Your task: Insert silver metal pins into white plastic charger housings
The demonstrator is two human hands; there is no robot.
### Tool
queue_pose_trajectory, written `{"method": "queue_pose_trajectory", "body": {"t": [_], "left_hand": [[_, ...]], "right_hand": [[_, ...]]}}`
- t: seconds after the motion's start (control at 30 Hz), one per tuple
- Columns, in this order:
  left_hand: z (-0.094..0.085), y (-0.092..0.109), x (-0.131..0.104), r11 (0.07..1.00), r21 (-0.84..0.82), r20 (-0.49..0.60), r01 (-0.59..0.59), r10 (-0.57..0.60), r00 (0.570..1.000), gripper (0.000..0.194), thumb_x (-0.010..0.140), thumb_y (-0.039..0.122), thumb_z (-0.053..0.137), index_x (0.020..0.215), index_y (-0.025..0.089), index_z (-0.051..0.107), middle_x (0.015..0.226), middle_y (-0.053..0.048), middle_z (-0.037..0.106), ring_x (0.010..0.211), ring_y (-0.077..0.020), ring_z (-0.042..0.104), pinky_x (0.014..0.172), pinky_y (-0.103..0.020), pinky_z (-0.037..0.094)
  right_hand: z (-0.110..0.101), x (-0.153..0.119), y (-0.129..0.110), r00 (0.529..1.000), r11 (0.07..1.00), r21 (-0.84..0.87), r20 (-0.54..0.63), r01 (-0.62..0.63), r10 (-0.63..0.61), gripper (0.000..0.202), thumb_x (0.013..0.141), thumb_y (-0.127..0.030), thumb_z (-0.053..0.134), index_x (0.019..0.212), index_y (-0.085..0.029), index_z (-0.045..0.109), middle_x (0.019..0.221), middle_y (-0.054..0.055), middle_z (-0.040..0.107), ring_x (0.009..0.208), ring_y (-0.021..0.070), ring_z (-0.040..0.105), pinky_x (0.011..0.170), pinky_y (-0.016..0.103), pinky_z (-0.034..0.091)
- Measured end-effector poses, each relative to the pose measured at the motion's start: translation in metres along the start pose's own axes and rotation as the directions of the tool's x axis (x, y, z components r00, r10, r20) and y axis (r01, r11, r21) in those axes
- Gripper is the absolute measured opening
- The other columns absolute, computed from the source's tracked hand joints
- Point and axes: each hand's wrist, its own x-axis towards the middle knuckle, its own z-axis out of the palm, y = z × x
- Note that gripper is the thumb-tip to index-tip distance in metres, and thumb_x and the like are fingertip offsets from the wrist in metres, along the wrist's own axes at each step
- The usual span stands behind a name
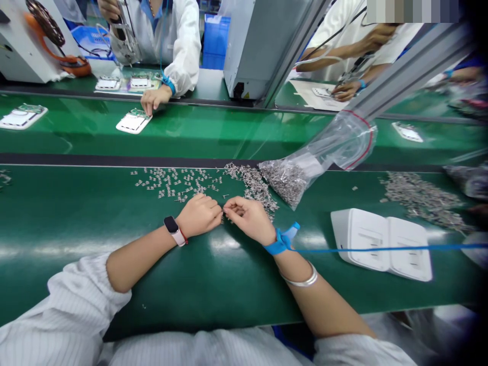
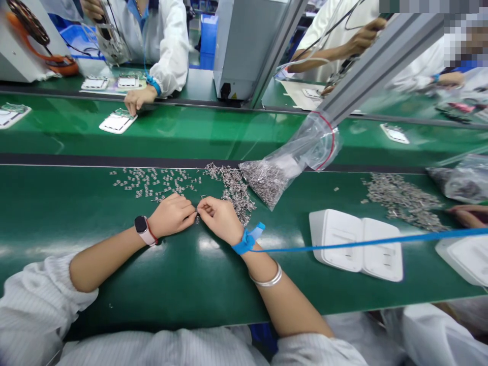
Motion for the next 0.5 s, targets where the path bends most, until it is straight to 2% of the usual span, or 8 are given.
{"method": "queue_pose_trajectory", "body": {"t": [0.07, 0.17, 0.27, 0.33, 0.4, 0.47, 0.5], "left_hand": [[0.0, 0.0, 0.0, 1.0, -0.025, 0.023, -0.003, 0.004, 1.0, 0.031, 0.088, 0.025, 0.039, 0.064, 0.014, 0.057, 0.061, -0.003, 0.057, 0.06, -0.0147, 0.051, 0.061, -0.03, 0.033], [-0.002, 0.0, 0.0, 0.993, -0.113, 0.056, 0.04, -0.034, 0.998, 0.034, 0.089, 0.025, 0.036, 0.065, 0.014, 0.057, 0.062, -0.003, 0.058, 0.061, -0.0148, 0.051, 0.061, -0.03, 0.034], [-0.004, -0.001, 0.001, 0.933, -0.336, 0.083, 0.13, -0.109, 0.991, 0.035, 0.09, 0.025, 0.034, 0.065, 0.014, 0.056, 0.062, -0.003, 0.057, 0.062, -0.0141, 0.052, 0.062, -0.028, 0.037], [-0.006, -0.002, 0.002, 0.804, -0.559, 0.104, 0.202, -0.174, 0.979, 0.036, 0.091, 0.025, 0.033, 0.066, 0.014, 0.057, 0.063, -0.002, 0.059, 0.062, -0.0124, 0.054, 0.063, -0.025, 0.04], [-0.008, -0.004, 0.003, 0.619, -0.742, 0.138, 0.258, -0.236, 0.962, 0.036, 0.091, 0.026, 0.033, 0.067, 0.014, 0.057, 0.064, -0.002, 0.06, 0.062, -0.0108, 0.055, 0.063, -0.022, 0.042], [-0.011, -0.006, 0.004, 0.472, -0.83, 0.175, 0.296, -0.283, 0.943, 0.039, 0.091, 0.027, 0.032, 0.064, 0.014, 0.056, 0.062, -0.001, 0.059, 0.061, -0.0103, 0.056, 0.062, -0.022, 0.044], [-0.011, -0.006, 0.004, 0.439, -0.844, 0.186, 0.31, -0.303, 0.935, 0.04, 0.091, 0.028, 0.032, 0.062, 0.014, 0.056, 0.061, -0.001, 0.059, 0.06, -0.0105, 0.056, 0.062, -0.022, 0.044]], "right_hand": [[-0.003, 0.0, 0.0, 0.996, 0.988, -0.129, -0.012, 0.089, -0.092, 0.006, 0.075, -0.017, 0.054, 0.072, -0.017, 0.06, 0.064, 0.0, 0.062, 0.057, 0.0104, 0.059, 0.056, 0.022, 0.049], [-0.003, 0.0, 0.0, 0.987, 0.978, -0.148, -0.044, 0.146, -0.154, 0.008, 0.075, -0.016, 0.053, 0.075, -0.018, 0.061, 0.068, 0.0, 0.064, 0.062, 0.0111, 0.062, 0.058, 0.021, 0.051], [-0.002, -0.001, -0.002, 0.955, 0.951, -0.184, -0.115, 0.248, -0.272, 0.01, 0.076, -0.014, 0.053, 0.078, -0.018, 0.061, 0.074, 0.001, 0.066, 0.065, 0.0113, 0.063, 0.061, 0.022, 0.052], [-0.002, -0.003, -0.003, 0.906, 0.899, -0.259, -0.145, 0.353, -0.397, 0.012, 0.077, -0.013, 0.052, 0.078, -0.019, 0.062, 0.075, 0.002, 0.067, 0.069, 0.0121, 0.063, 0.065, 0.024, 0.052], [-0.003, -0.005, -0.004, 0.857, 0.836, -0.329, -0.128, 0.439, -0.5, 0.016, 0.079, -0.012, 0.049, 0.08, -0.021, 0.062, 0.077, 0.002, 0.067, 0.074, 0.0134, 0.063, 0.069, 0.027, 0.051], [-0.003, -0.007, -0.004, 0.829, 0.79, -0.364, -0.081, 0.492, -0.554, 0.02, 0.081, -0.012, 0.046, 0.081, -0.022, 0.063, 0.08, 0.003, 0.067, 0.078, 0.0141, 0.062, 0.072, 0.029, 0.051], [-0.004, -0.007, -0.004, 0.824, 0.78, -0.374, -0.065, 0.502, -0.562, 0.022, 0.081, -0.012, 0.044, 0.081, -0.023, 0.063, 0.082, 0.003, 0.067, 0.079, 0.0142, 0.062, 0.073, 0.03, 0.05]]}}
